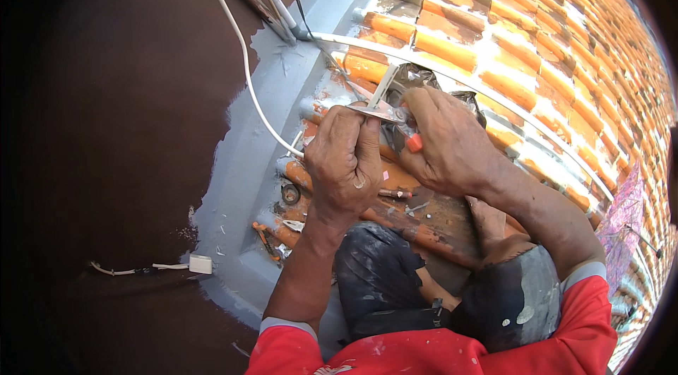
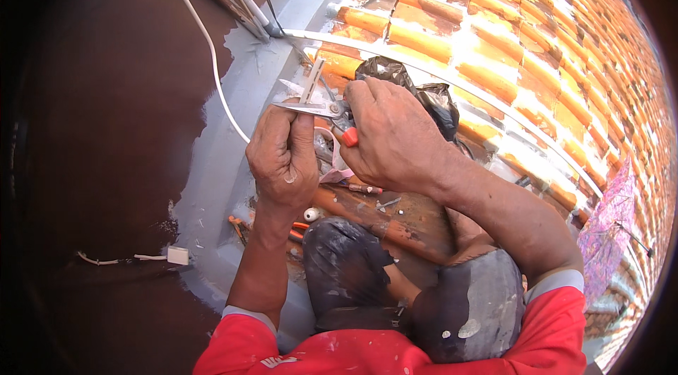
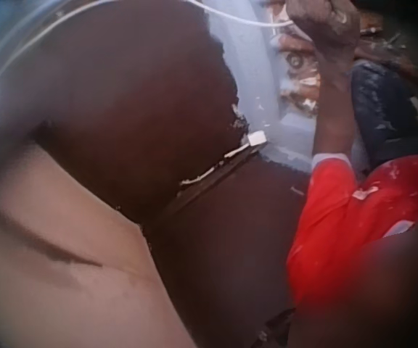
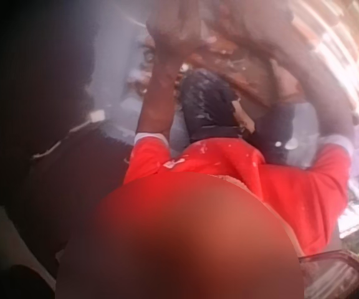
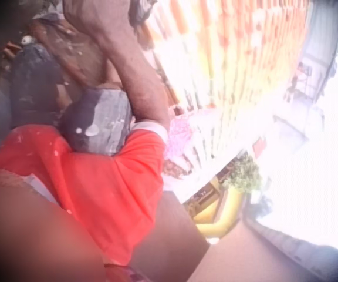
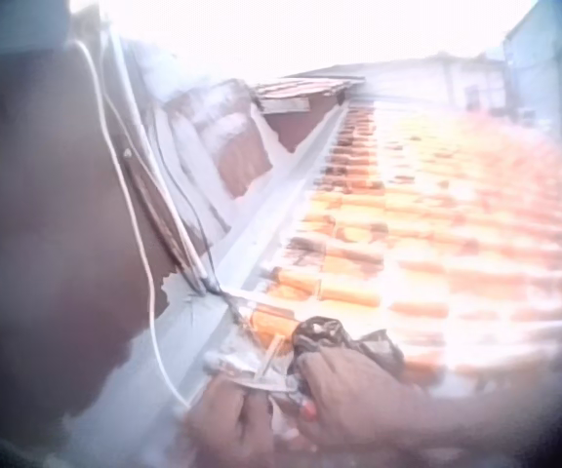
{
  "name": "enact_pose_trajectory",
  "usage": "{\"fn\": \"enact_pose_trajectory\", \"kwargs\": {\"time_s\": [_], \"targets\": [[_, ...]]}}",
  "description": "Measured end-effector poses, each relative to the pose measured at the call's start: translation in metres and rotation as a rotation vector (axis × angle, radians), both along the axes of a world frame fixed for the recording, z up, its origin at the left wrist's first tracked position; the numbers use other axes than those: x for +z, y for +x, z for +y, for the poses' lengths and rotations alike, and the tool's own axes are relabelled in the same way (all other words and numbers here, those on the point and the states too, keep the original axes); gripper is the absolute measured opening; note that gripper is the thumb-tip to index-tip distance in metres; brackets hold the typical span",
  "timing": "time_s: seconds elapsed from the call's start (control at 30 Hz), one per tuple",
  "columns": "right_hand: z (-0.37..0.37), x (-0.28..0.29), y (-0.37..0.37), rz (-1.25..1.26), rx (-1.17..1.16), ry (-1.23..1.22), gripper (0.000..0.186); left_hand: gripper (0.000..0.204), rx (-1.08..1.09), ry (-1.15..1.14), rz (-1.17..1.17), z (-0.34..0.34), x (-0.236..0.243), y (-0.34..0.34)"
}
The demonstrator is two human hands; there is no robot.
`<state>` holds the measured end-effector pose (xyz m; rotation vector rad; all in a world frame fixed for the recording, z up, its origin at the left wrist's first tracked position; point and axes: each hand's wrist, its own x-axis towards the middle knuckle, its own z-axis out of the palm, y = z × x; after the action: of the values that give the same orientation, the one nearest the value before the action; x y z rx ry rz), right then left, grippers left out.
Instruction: The person strips and connects wires to a white electrical outlet using a screwdriver and pliers. They secure the wires into the terminal screws and tighten them, then place the outlet into a wall box.
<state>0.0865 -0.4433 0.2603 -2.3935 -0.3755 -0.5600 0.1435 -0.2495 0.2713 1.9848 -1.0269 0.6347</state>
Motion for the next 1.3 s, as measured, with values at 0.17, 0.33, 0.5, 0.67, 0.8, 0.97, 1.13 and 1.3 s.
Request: {"fn": "enact_pose_trajectory", "kwargs": {"time_s": [0.17,0.33,0.5,0.67,0.8,0.97,1.13,1.3], "targets": [[0.005,0.016,0.015,-0.207,0.086,-0.001,0.041,0.015,-0.048,-0.059,0.152,0.021,0.022,-0.005],[0.012,0.028,0.018,-0.153,0.105,-0.022,0.044,0.020,-0.086,-0.083,0.281,0.032,0.040,-0.006],[0.010,0.027,0.028,-0.221,0.156,-0.022,0.047,0.023,-0.202,-0.202,0.492,0.033,0.045,-0.011],[0.008,0.033,0.030,-0.262,0.187,-0.022,0.049,0.025,-0.320,-0.280,0.690,0.040,0.054,-0.011],[0.010,0.043,0.027,-0.248,0.147,-0.060,0.051,0.025,-0.475,-0.352,0.859,0.042,0.062,-0.008],[0.007,0.043,0.034,-0.341,0.213,-0.058,0.053,0.028,-0.599,-0.408,1.022,0.044,0.067,-0.005],[-0.001,0.038,0.045,-0.386,0.282,-0.079,0.052,0.028,-0.747,-0.452,1.113,0.044,0.065,-0.001],[0.001,0.040,0.039,-0.200,0.265,-0.026,0.045,0.023,-0.580,-0.411,1.098,0.040,0.065,0.001]]}}
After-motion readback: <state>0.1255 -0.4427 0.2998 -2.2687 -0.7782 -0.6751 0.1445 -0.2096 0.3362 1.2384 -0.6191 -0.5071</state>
